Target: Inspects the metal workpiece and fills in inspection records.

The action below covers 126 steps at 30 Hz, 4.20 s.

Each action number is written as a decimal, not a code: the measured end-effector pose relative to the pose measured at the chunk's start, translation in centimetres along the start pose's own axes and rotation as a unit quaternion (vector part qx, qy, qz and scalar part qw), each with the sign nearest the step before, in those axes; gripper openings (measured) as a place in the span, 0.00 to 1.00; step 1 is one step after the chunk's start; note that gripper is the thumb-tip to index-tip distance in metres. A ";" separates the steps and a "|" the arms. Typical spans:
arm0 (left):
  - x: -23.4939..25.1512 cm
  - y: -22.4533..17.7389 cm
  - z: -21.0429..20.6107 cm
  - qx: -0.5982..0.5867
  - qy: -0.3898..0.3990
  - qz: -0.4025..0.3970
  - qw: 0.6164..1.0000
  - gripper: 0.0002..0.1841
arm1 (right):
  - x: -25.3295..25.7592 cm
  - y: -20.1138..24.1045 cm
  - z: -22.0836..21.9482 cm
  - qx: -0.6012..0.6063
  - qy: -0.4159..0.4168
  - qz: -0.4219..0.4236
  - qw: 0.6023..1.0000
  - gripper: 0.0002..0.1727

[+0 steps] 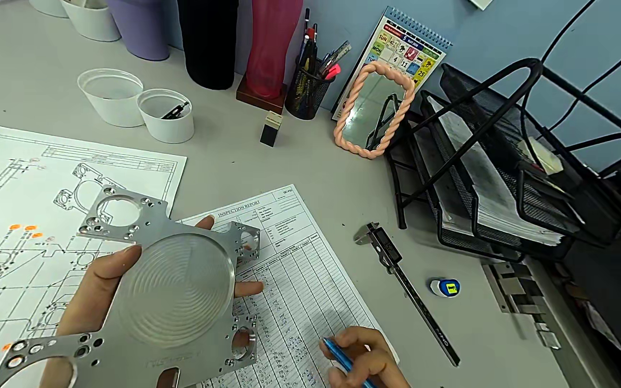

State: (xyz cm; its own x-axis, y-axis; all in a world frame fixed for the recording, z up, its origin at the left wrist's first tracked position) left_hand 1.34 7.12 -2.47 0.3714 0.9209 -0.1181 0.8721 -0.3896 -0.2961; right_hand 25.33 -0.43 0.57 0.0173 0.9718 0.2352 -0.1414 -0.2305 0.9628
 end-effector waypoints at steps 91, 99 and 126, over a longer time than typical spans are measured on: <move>-0.3 -0.4 -0.4 0.017 -0.045 -0.030 0.998 0.29 | -0.7 0.9 -1.0 -0.253 -0.044 0.073 0.964 0.14; 0.0 -0.4 0.3 0.043 -0.033 -0.017 0.998 0.35 | -0.9 -0.3 1.2 -0.124 -0.134 0.049 0.982 0.13; 0.6 -2.7 -1.2 -0.004 -0.002 -0.086 0.996 0.36 | 2.3 0.2 10.9 -0.446 -0.285 0.120 0.840 0.26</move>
State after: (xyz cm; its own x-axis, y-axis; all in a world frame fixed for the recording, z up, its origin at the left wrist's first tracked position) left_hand -0.45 8.75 -0.63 0.2158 0.9740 -0.0695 0.9250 -0.2267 -0.3048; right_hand 36.11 1.18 2.78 0.3165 0.6624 0.6791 -0.8898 -0.0409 0.4546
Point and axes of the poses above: each hand's wrist, its own x-axis towards the middle knuckle, its own z-axis out of the back of the hand, y = z × x, the point moved 8 cm from there along x, towards the middle knuckle, and after that the axes turned 5 degrees about -x, right-handed, at the moved point
